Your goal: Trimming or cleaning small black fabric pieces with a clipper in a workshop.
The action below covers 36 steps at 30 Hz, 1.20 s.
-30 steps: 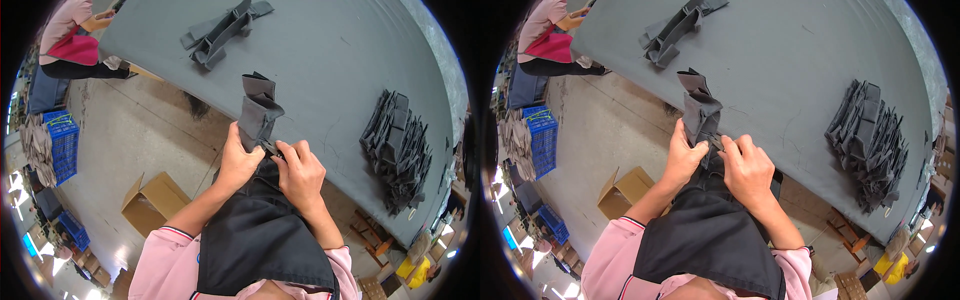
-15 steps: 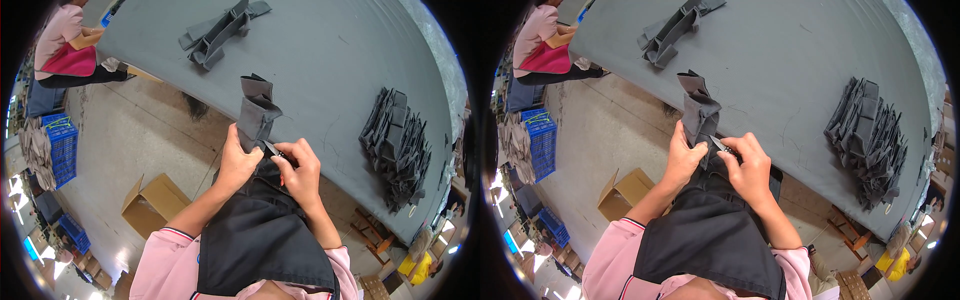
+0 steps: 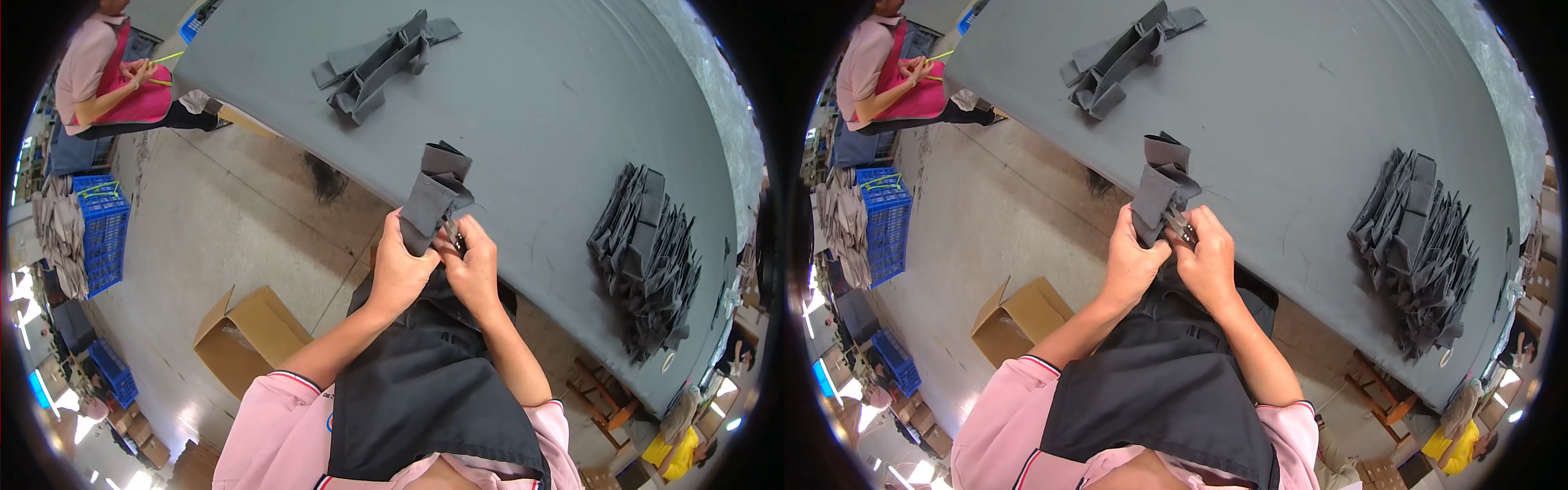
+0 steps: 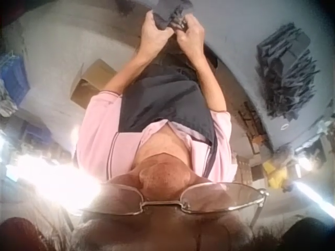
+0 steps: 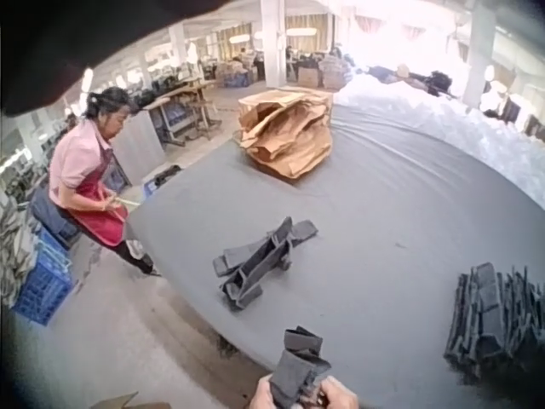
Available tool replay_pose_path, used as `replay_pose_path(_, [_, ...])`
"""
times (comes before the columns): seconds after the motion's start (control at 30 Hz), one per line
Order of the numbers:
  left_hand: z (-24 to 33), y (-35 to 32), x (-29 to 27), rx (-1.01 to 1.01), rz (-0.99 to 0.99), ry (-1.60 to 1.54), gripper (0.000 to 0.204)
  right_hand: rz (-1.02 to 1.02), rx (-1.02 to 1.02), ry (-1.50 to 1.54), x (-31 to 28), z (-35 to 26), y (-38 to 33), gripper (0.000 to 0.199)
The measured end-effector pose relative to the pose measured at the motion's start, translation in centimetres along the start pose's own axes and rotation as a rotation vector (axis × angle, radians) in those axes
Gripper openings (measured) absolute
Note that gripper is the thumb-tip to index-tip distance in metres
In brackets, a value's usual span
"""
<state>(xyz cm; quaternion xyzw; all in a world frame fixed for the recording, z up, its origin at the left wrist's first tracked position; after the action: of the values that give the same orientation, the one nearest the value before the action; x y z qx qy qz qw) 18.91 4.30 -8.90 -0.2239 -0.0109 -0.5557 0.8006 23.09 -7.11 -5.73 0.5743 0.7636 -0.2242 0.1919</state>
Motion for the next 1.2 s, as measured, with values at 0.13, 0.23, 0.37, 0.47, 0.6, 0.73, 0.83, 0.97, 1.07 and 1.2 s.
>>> replay_pose_path(0.13, [-0.8,0.3,-0.7,-0.060,0.025,-0.134,0.044,-0.311,0.369,0.720,2.0,2.7,-2.1,0.009])
replay_pose_path(0.23, [-0.3,0.7,-0.5,-0.083,0.012,-0.150,0.045,-0.144,0.170,0.047,-1.7,-0.4,-1.9,0.018])
replay_pose_path(0.37, [0.2,0.7,-0.6,-0.063,0.015,-0.130,0.048,-0.033,-0.138,-0.401,-3.0,-4.1,-1.5,0.022])
replay_pose_path(0.47, [0.2,0.7,-0.7,-0.047,0.003,-0.118,0.050,-0.040,-0.193,-0.519,-3.2,-4.7,-1.2,0.021])
replay_pose_path(0.6, [0.7,0.6,-0.7,-0.008,-0.017,-0.052,0.052,-0.080,-0.208,-0.579,-3.1,-4.9,-0.7,0.019])
replay_pose_path(0.73, [1.0,0.6,-0.5,0.000,-0.028,-0.029,0.052,-0.082,-0.194,-0.547,-3.3,-4.8,-0.4,0.018])
replay_pose_path(0.83, [1.0,0.5,-0.4,-0.016,-0.031,-0.027,0.046,-0.078,-0.206,-0.508,-3.3,-4.8,-0.3,0.017])
replay_pose_path(0.97, [1.0,0.3,-0.2,-0.050,-0.049,-0.074,0.048,-0.068,-0.223,-0.495,-3.2,-5.0,-0.4,0.015])
replay_pose_path(1.07, [1.0,0.2,-0.3,-0.043,-0.044,-0.093,0.049,-0.055,-0.204,-0.456,-3.2,-4.6,-0.4,0.015])
replay_pose_path(1.2, [1.8,0.3,-0.1,-0.046,-0.049,-0.104,0.048,-0.038,-0.055,-0.120,-3.4,-1.9,-0.6,0.017])
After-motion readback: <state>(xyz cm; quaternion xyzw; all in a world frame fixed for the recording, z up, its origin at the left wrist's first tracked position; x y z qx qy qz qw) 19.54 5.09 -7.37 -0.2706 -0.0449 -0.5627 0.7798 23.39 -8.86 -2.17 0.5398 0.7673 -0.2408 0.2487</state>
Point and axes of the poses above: each hand's wrist, its own y-axis towards the middle knuckle, its own x-axis out of the palm, z = x × y, the point moved 10 cm from there along y, towards the middle knuckle, and after that the axes turned 11 degrees about -y, right-handed, at the moved point
